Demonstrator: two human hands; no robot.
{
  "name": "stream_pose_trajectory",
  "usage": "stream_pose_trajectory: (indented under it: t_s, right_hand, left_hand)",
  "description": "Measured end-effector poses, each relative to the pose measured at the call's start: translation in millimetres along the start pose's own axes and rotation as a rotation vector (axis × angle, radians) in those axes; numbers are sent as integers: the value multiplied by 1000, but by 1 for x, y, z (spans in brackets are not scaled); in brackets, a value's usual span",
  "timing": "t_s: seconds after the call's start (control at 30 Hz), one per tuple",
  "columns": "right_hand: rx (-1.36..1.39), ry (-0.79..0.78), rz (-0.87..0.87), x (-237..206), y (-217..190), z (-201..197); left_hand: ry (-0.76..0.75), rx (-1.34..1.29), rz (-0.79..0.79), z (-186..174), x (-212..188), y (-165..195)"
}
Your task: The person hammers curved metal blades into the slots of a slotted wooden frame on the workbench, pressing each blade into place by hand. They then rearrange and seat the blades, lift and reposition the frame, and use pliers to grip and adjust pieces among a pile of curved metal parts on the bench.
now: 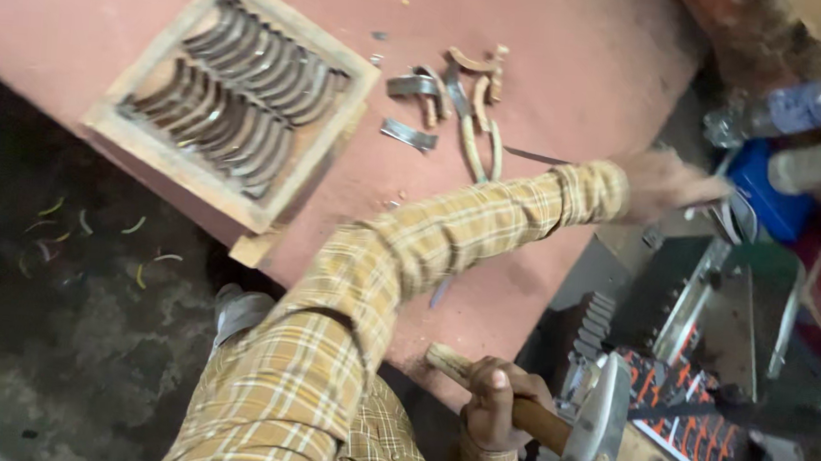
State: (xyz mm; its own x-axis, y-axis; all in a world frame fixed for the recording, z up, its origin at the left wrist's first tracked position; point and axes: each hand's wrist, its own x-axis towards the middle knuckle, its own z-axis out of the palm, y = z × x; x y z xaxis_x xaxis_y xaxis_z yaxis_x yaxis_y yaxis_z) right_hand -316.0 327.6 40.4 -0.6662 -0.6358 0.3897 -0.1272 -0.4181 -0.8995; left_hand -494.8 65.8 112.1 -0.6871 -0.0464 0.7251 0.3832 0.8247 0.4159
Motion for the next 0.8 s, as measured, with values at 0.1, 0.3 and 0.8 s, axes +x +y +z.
stream_pose_trajectory:
  t_s: [0.1, 0.3, 0.8]
  right_hand:
    - [-101, -7, 13, 1, 1, 2]
    - [-448, -42, 107, 17, -2, 15]
    - [-186, -92, 78, 46, 45, 133]
  left_hand:
    - [536, 158, 3, -78, -3, 23]
    - [597, -201, -358, -245, -158, 94]
    - [927, -345, -467, -351, -331, 84]
